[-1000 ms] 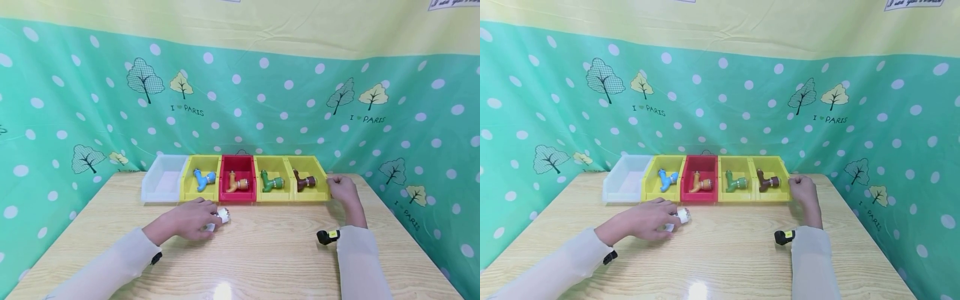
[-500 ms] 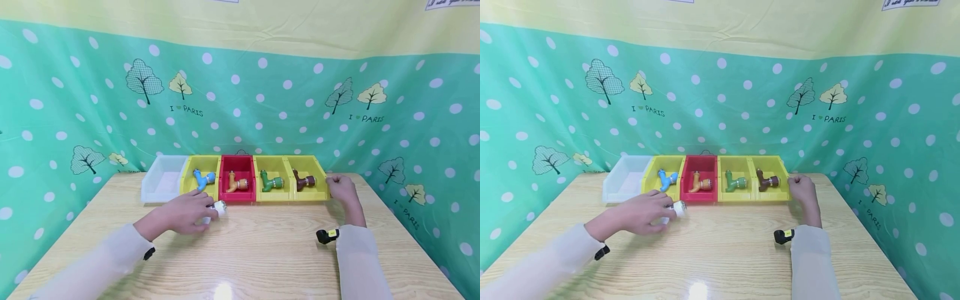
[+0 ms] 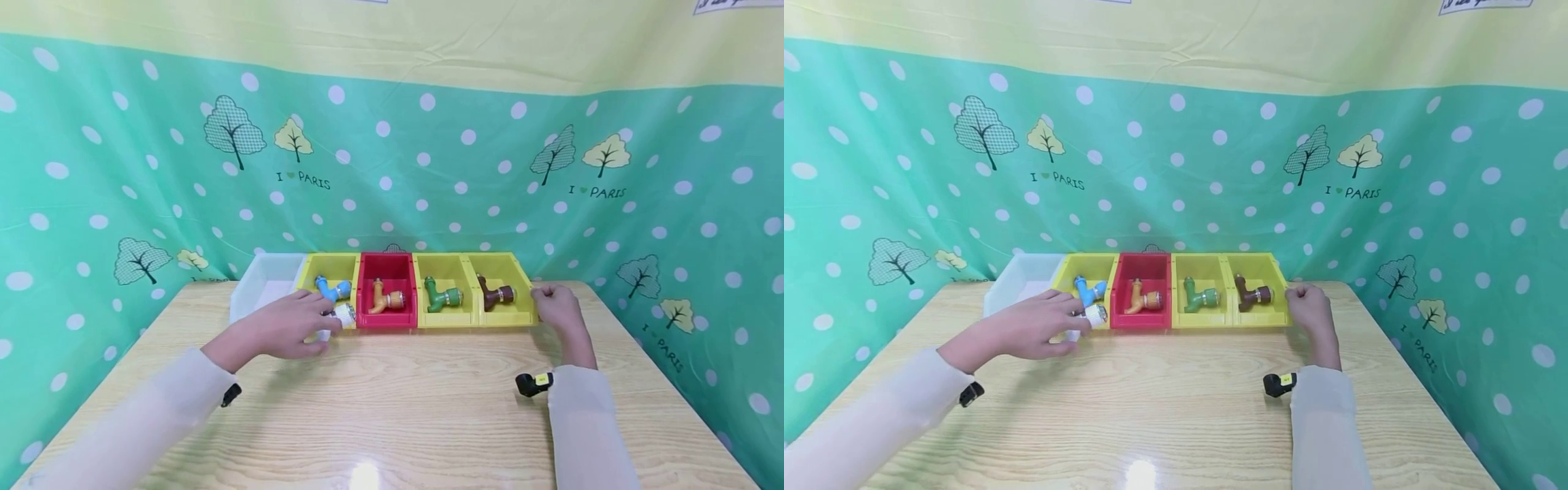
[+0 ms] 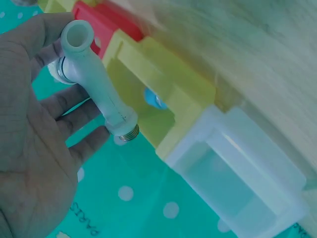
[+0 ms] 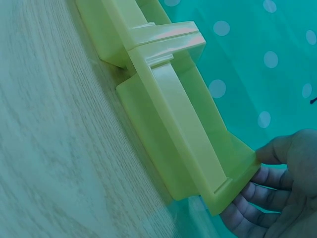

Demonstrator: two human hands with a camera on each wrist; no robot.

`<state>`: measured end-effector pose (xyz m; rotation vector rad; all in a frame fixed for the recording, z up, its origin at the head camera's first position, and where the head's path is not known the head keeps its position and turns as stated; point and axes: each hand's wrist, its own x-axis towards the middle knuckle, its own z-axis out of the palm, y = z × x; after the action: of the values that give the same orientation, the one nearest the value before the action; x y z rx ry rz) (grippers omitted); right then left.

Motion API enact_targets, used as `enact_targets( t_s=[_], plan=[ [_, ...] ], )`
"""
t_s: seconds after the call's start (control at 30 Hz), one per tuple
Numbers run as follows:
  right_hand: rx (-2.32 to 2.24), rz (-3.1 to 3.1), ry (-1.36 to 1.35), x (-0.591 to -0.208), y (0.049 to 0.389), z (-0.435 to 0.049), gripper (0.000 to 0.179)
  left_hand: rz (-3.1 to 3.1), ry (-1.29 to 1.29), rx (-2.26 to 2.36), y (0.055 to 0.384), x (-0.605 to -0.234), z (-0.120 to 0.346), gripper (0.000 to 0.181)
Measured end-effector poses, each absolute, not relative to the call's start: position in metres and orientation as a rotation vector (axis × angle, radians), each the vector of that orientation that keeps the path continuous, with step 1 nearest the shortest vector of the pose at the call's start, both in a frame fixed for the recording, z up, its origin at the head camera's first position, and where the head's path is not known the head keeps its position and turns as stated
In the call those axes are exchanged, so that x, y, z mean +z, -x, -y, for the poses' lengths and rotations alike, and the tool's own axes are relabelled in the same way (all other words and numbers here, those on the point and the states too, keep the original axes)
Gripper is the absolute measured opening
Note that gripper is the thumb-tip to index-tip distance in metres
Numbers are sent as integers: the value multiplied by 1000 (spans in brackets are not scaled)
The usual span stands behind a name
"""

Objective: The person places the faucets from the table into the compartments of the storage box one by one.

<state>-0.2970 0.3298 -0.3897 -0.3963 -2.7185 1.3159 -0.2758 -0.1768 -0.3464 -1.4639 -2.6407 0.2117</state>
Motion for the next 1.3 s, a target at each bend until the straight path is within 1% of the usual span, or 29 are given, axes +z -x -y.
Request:
enact_targets(
  t_s=[0.33, 0.9, 1.1, 1.3],
  plan=[
    [1311, 2715, 405, -389, 297, -329, 37, 2632, 1368, 149, 294, -338, 206, 17],
    [1305, 2720, 400, -392, 297, -332, 42, 2677, 1183, 73, 328, -345, 270, 11],
    [1293, 2722, 396, -391, 297, -332, 41, 2742, 1127, 137, 336, -349, 283, 11],
    [1299, 2721, 392, -392, 297, -332, 41, 2755, 1133, 223, 344, -355, 288, 12]
  ],
)
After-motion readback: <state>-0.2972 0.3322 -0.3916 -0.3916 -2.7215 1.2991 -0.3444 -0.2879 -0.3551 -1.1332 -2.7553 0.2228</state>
